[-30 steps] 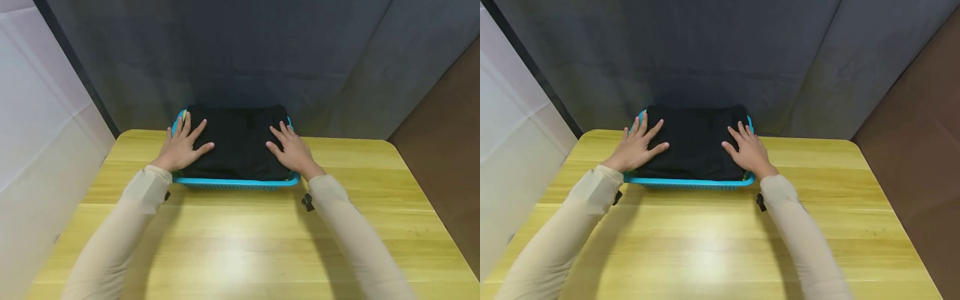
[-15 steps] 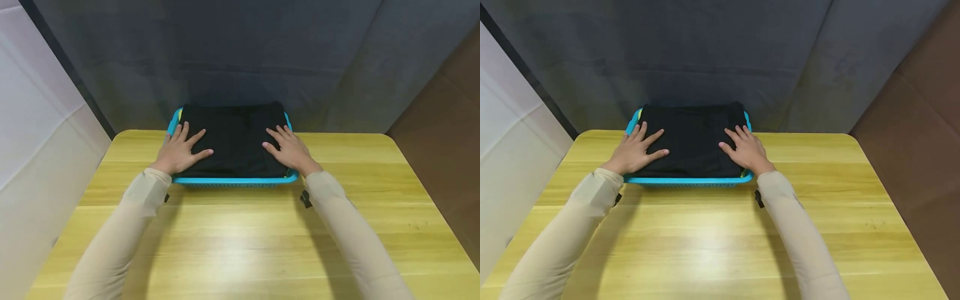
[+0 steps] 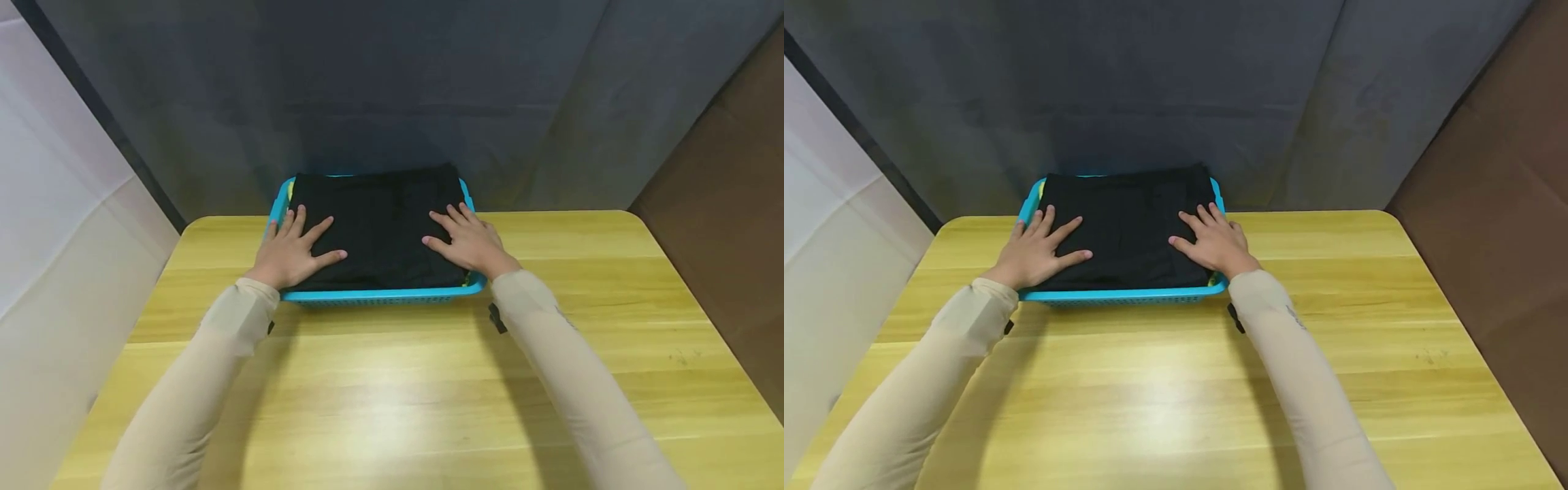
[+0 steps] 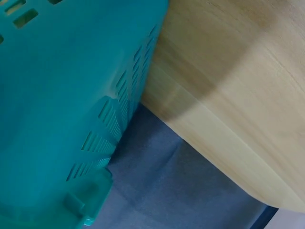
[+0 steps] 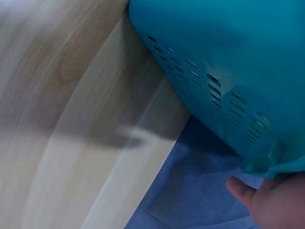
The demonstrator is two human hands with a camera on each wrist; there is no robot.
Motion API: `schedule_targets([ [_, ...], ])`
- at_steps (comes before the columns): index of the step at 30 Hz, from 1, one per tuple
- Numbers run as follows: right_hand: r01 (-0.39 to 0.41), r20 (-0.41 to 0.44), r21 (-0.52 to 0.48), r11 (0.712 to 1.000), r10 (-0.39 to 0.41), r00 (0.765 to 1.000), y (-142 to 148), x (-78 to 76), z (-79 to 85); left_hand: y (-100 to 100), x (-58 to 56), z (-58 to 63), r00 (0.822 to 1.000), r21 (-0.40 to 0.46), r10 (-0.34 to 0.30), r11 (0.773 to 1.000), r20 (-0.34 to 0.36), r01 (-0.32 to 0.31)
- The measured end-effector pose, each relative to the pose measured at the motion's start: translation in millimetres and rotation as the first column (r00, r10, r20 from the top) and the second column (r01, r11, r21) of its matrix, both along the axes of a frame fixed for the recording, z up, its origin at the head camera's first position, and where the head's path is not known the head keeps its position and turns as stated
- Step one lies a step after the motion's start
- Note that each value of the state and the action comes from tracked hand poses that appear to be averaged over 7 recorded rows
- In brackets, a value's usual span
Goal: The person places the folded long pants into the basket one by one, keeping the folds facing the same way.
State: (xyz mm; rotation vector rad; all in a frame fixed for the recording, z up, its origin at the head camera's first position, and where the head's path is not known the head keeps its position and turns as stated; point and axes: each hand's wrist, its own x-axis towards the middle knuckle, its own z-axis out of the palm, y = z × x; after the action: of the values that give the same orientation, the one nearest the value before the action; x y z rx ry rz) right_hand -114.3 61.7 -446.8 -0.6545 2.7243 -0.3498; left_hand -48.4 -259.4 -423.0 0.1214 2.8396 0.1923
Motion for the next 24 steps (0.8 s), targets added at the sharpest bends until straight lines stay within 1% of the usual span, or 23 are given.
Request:
schedule_targets([
  [11, 0.001, 0.043, 0.052, 0.999, -0.004, 0.999, -7.1, 0.4, 1.5, -4.0, 0.0, -5.1, 1.000, -0.004, 0.002, 1.000, -0.017, -0.003],
  [19, -0.006, 0.059, 0.028, 1.000, 0.004, 0.998, -9.8, -0.2, -1.4, -8.1, 2.7, -8.4, 1.000, -0.008, 0.015, 1.000, -0.023, -0.015],
  [24, -0.004, 0.050, -0.032, 0.999, 0.006, 0.999, -7.0, -2.6, -3.2, -6.9, 1.0, -7.0, 0.999, -0.008, 0.014, 1.000, -0.042, -0.015],
])
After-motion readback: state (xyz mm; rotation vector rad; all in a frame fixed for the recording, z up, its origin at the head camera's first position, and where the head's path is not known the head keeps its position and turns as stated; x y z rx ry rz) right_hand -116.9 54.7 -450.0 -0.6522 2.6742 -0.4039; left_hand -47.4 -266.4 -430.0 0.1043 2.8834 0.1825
